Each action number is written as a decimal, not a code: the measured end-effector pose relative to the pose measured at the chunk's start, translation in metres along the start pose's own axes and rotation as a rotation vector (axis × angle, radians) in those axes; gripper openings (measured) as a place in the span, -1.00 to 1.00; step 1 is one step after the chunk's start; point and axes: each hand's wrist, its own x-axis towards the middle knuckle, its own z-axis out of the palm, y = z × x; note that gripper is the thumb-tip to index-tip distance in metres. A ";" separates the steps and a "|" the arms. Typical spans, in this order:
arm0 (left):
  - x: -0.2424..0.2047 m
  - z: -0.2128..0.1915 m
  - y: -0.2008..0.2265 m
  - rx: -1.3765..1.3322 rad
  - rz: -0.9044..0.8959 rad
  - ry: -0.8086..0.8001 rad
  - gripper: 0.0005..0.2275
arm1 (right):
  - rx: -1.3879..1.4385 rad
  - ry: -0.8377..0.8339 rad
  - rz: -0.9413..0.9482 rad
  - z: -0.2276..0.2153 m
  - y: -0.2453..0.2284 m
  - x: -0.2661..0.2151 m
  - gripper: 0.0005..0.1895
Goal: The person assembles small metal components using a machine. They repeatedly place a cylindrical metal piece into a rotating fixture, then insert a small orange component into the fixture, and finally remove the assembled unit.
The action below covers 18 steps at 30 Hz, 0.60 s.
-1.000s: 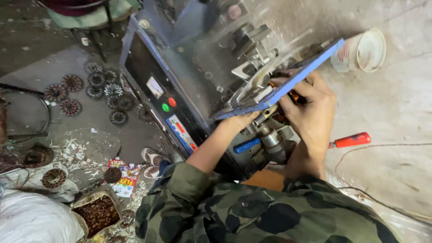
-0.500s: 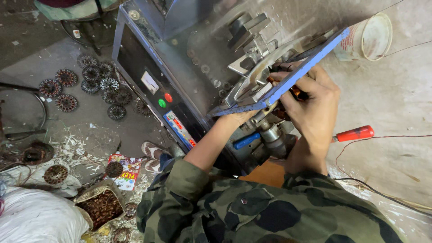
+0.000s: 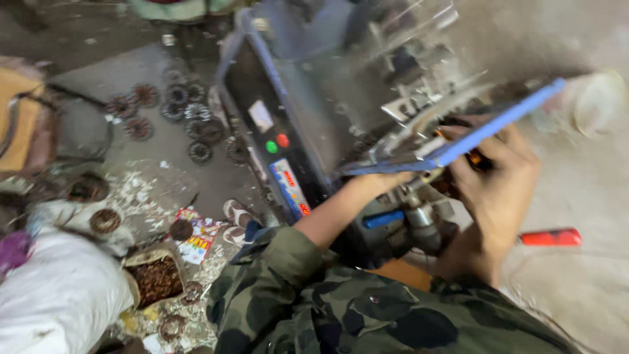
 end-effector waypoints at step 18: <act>-0.013 0.010 -0.024 0.142 0.030 -0.022 -0.56 | 0.019 -0.006 -0.012 0.002 0.019 -0.007 -0.66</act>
